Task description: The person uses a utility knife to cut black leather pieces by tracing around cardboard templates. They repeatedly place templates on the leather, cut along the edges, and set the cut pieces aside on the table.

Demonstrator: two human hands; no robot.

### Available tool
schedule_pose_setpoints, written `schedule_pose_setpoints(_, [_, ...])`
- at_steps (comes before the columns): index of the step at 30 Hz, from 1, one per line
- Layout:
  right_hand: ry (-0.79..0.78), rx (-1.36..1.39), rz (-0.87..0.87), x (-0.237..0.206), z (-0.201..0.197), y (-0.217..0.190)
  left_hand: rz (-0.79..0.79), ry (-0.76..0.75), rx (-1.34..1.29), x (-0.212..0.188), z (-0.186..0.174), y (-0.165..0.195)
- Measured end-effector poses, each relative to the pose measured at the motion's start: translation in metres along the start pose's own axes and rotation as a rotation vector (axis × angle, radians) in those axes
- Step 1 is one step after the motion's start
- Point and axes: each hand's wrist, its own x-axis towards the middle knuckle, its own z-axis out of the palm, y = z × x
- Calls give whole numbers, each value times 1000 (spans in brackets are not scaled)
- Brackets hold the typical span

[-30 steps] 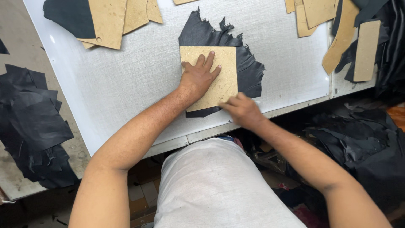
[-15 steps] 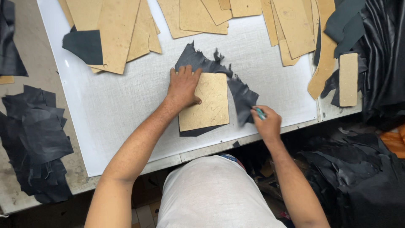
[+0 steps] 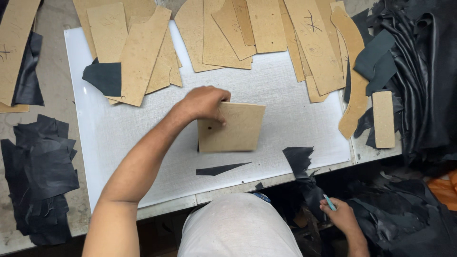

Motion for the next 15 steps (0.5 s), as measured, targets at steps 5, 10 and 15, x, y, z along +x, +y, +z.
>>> schedule_pose_setpoints(5, [-111, -269, 3, -17, -54, -54, 105, 649, 457, 1, -47, -4])
schedule_pose_setpoints(10, [185, 261, -288, -22, -80, -140, 46, 831, 415, -3, -9, -15])
schedule_pose_setpoints(15, [-103, 283, -406, -8, -38, -194, -206, 22, 46, -74, 107, 8])
